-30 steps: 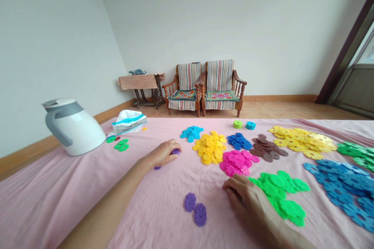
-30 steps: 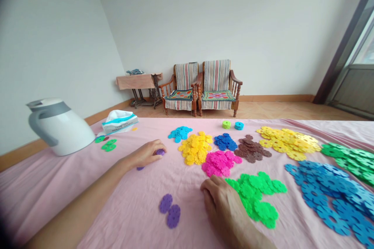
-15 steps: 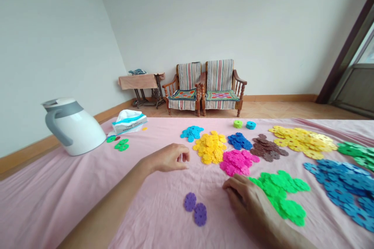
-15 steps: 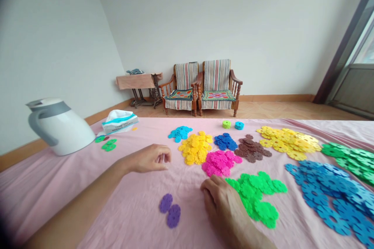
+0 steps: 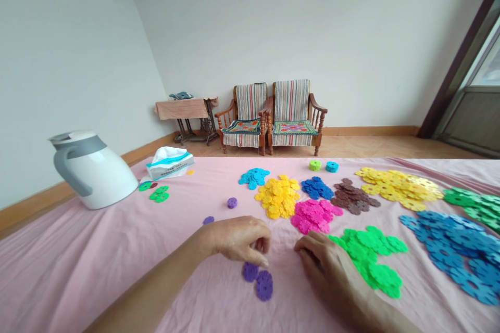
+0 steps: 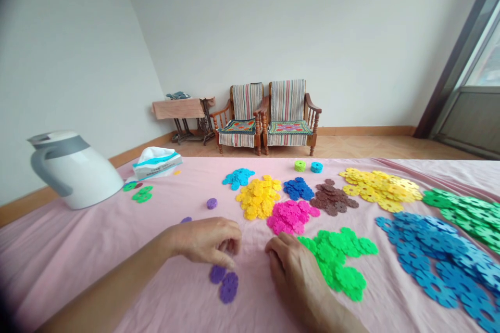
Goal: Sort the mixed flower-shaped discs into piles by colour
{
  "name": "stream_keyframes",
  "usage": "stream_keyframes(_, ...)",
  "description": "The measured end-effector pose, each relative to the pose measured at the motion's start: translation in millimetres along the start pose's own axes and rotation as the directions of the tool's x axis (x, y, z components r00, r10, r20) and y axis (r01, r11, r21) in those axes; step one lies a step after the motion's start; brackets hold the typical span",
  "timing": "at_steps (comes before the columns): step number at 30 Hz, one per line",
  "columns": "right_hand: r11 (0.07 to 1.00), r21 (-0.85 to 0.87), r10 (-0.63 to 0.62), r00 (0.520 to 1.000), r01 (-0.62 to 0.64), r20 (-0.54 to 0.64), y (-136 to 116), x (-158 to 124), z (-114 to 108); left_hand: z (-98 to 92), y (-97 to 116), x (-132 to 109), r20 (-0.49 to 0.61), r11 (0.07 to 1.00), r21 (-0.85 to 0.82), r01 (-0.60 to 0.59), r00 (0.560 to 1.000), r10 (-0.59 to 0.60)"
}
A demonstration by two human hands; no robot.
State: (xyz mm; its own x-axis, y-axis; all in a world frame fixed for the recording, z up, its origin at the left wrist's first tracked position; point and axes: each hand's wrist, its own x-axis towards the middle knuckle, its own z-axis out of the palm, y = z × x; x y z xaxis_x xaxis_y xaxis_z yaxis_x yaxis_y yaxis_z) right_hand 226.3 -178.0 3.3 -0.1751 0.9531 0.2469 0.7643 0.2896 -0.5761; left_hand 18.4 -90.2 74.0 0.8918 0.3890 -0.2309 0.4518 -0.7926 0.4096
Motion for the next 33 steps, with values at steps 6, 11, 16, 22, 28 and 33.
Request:
stream_keyframes(6,0.999,0.047,0.002,1.000,-0.002,0.002,2,2,0,-2.2,-4,-11,-0.133,0.999,0.014,0.031,0.991,-0.029)
stream_keyframes(11,0.999,0.043,0.011,1.000,-0.012,0.019,-1,4,-2,7.1,0,-29,-0.027,0.999,-0.019,0.035,0.999,-0.035)
stream_keyframes(16,0.999,0.034,0.009,1.000,-0.010,0.025,0,3,-3,15.7,6,-35,-0.097,0.998,0.003,0.064,0.993,-0.063)
stream_keyframes(22,1.000,0.029,0.000,1.000,-0.001,0.023,1,3,-2,17.7,5,-32,-0.143,0.997,0.035,0.062,0.988,-0.057)
stream_keyframes(28,0.999,0.033,-0.002,1.000,0.001,0.021,-3,1,-4,15.2,7,-34,-0.135,0.998,0.052,0.019,0.991,-0.012)
stream_keyframes(33,1.000,0.024,-0.003,1.000,0.002,0.031,-2,3,-4,18.5,7,-34,-0.133,0.999,0.051,0.005,0.991,0.002)
